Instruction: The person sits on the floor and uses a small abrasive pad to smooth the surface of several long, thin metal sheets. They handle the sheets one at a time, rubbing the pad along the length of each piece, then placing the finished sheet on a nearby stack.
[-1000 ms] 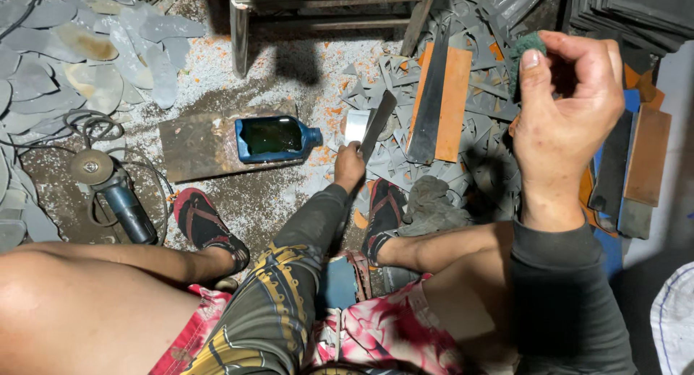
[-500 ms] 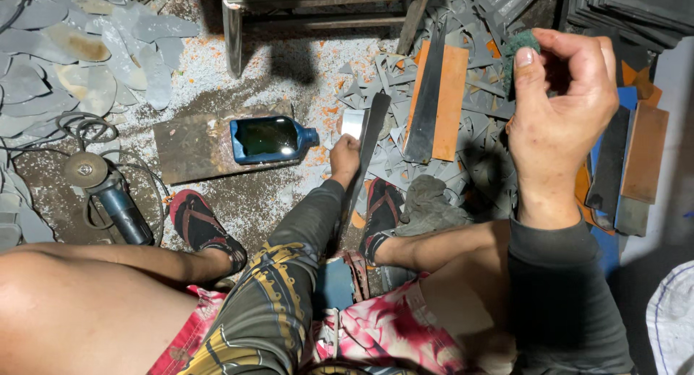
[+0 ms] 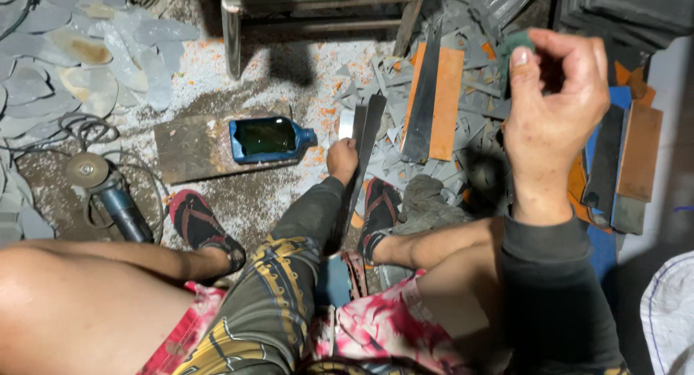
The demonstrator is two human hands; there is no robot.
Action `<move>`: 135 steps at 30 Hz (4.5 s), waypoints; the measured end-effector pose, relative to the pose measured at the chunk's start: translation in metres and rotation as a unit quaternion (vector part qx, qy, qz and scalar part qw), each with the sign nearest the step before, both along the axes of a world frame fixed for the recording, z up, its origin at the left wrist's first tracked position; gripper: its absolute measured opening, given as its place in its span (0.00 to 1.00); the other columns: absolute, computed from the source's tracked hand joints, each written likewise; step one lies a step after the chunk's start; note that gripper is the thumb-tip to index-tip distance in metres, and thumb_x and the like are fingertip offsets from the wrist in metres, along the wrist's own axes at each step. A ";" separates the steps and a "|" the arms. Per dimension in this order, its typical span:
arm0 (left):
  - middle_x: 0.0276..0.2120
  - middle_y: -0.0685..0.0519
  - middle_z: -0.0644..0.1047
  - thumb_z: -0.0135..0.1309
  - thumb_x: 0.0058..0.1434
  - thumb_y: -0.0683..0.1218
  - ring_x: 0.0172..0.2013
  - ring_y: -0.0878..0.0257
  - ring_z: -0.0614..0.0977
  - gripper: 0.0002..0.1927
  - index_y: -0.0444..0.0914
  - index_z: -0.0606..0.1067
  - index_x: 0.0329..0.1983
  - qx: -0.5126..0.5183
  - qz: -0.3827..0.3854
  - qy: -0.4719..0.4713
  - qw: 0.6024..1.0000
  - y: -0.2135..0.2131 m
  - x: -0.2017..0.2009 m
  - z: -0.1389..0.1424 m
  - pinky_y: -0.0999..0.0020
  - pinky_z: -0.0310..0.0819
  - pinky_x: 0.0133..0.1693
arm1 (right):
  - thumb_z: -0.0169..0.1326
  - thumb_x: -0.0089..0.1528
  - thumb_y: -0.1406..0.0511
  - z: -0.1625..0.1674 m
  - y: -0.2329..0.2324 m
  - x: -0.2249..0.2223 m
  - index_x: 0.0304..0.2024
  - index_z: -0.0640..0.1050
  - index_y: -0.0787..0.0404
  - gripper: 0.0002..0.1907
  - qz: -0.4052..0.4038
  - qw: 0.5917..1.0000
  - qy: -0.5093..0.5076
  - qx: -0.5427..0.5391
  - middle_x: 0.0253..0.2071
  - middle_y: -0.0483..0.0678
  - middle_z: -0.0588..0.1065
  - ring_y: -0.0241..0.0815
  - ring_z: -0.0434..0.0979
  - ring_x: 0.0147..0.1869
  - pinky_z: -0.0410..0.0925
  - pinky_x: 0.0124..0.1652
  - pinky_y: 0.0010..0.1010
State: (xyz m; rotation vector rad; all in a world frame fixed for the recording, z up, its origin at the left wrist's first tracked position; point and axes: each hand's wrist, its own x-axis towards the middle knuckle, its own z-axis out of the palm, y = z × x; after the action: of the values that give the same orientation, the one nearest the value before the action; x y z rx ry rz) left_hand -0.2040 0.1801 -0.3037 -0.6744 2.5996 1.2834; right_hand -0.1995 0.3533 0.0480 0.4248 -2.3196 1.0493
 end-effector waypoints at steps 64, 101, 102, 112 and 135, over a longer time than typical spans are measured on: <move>0.59 0.39 0.69 0.37 0.73 0.67 0.62 0.43 0.72 0.36 0.33 0.63 0.67 0.868 0.080 0.194 0.451 -0.264 0.127 0.225 0.40 0.62 0.67 | 0.60 0.64 0.70 -0.038 -0.262 0.124 0.53 0.77 0.62 0.14 0.250 0.957 -0.143 0.031 0.44 0.49 0.76 0.42 0.78 0.42 0.71 0.43 0.30; 0.66 0.32 0.70 0.29 0.89 0.57 0.62 0.37 0.74 0.30 0.26 0.62 0.75 0.979 -0.170 0.003 0.115 -0.203 0.134 0.202 0.44 0.68 0.63 | 0.55 0.63 0.74 -0.060 -0.252 0.097 0.49 0.75 0.65 0.11 0.181 0.977 -0.052 0.100 0.42 0.56 0.71 0.56 0.75 0.46 0.70 0.43 0.40; 0.66 0.37 0.69 0.31 0.82 0.60 0.64 0.40 0.72 0.33 0.29 0.62 0.73 0.955 -0.144 0.022 0.258 -0.207 0.131 0.203 0.47 0.64 0.65 | 0.55 0.62 0.74 -0.061 -0.256 0.116 0.49 0.75 0.65 0.13 0.216 0.969 -0.037 0.113 0.42 0.55 0.71 0.56 0.75 0.47 0.70 0.44 0.41; 0.68 0.41 0.64 0.46 0.68 0.57 0.70 0.43 0.64 0.37 0.39 0.55 0.76 0.867 -0.017 -0.009 0.498 -0.201 0.145 0.224 0.43 0.55 0.70 | 0.57 0.63 0.73 -0.051 -0.243 0.087 0.50 0.75 0.65 0.12 0.185 0.976 0.024 0.111 0.44 0.55 0.72 0.56 0.75 0.49 0.70 0.47 0.41; 0.70 0.45 0.62 0.49 0.56 0.45 0.73 0.45 0.56 0.40 0.45 0.55 0.74 0.850 -0.032 0.043 0.524 -0.204 0.148 0.252 0.28 0.56 0.66 | 0.55 0.66 0.72 -0.060 -0.217 0.052 0.48 0.75 0.65 0.08 0.094 0.990 0.007 0.101 0.42 0.56 0.72 0.57 0.75 0.47 0.69 0.45 0.42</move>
State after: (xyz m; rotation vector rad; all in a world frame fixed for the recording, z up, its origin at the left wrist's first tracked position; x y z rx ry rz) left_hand -0.0562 -0.0241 -0.0520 -0.0057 0.2824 2.7005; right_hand -0.1473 0.1368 -0.0123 0.7403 -2.4184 0.8933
